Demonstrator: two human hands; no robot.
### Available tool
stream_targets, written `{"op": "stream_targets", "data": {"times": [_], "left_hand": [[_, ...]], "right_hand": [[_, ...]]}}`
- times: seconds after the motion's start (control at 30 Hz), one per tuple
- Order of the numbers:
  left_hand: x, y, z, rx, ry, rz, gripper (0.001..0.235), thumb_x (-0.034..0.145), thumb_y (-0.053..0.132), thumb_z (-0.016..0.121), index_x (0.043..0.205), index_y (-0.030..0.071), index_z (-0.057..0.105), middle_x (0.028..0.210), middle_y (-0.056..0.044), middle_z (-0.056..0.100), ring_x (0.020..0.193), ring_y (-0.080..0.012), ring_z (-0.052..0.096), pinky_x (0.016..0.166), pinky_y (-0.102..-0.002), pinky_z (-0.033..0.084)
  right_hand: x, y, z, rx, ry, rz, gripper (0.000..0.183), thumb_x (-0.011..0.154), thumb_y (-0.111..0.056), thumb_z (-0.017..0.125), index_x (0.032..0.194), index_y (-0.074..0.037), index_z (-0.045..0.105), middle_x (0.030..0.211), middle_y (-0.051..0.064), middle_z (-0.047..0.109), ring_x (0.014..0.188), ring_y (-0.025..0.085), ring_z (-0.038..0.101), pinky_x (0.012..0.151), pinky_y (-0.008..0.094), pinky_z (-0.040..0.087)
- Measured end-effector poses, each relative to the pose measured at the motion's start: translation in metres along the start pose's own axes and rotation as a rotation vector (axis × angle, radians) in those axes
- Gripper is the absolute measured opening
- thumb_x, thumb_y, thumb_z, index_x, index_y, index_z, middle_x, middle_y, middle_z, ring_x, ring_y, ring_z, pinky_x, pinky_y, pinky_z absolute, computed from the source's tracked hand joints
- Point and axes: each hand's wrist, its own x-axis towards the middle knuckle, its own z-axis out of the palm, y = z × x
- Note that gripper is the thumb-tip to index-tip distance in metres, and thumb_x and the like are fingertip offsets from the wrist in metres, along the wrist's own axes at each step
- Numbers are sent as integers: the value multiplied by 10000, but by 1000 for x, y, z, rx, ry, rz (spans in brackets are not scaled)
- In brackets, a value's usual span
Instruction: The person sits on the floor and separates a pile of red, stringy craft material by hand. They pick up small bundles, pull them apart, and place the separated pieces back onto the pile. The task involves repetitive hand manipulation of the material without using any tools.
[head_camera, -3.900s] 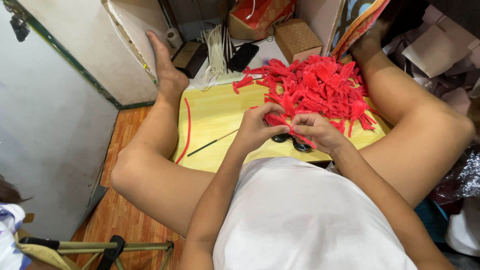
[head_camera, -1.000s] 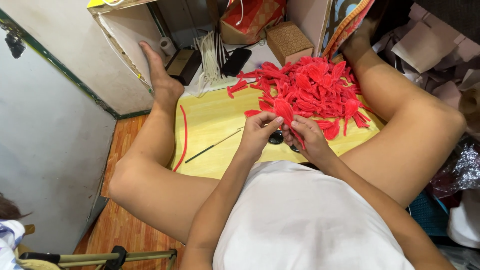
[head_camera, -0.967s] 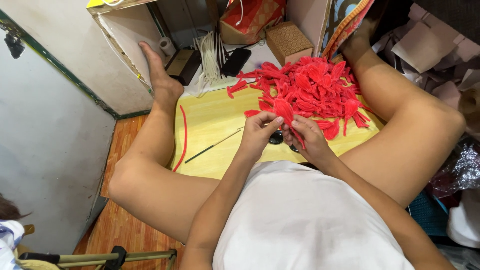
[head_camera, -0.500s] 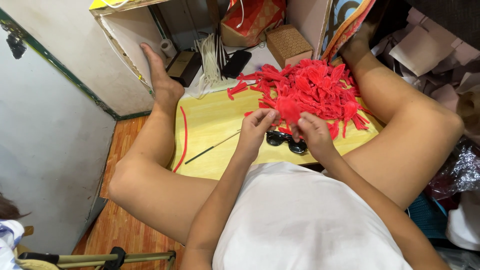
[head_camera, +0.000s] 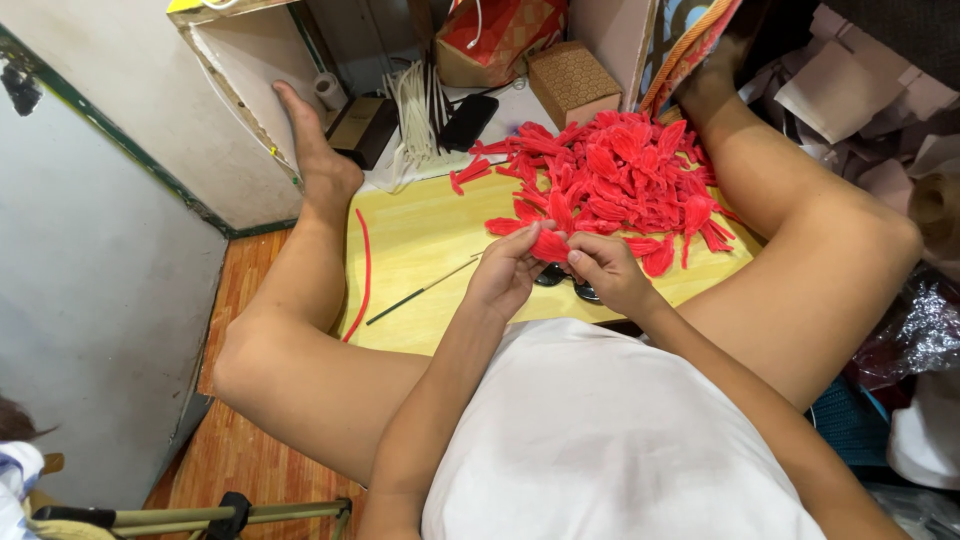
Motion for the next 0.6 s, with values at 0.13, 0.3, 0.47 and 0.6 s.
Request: {"op": "stream_targets", "data": {"times": [0.13, 0.3, 0.47, 0.6], "left_hand": [[6, 2, -4, 65, 51, 33, 324, 953, 292, 722, 1217, 103, 727, 906, -47, 763, 883, -158, 741, 921, -310, 509], [-73, 72, 60, 829, -211, 760, 279, 1029, 244, 643, 1281, 133, 692, 1189, -69, 710, 1196, -225, 665, 1057, -368, 512], [-197, 112, 112, 934, -991, 706, 394, 1104, 268, 428, 1368, -5, 533, 1379, -162, 610, 1273, -365, 675, 1165, -472, 542], [-76, 190, 40, 515, -502, 644, 650, 930, 426, 348, 1459, 66, 464, 1517, -139, 506, 1364, -362, 584, 1173, -484, 501]], "right_hand": [[-5, 24, -2, -5, 64, 133, 306, 1024, -152, 573, 747, -70, 672, 497, 30, 552, 501, 140, 555, 548, 260, 470], [-10, 75, -11, 9, 320, 467, 240, 1049, -184, 582, 861, -65, 673, 538, 77, 537, 424, 136, 515, 421, 241, 423], [-2, 24, -9, -284, 230, 607, 280, 984, -243, 604, 746, -123, 519, 681, -5, 553, 707, 119, 509, 669, 313, 391], [-1, 14, -8, -237, 247, 618, 246, 1003, -227, 597, 789, -107, 585, 698, -5, 570, 668, 113, 471, 640, 305, 387]]}}
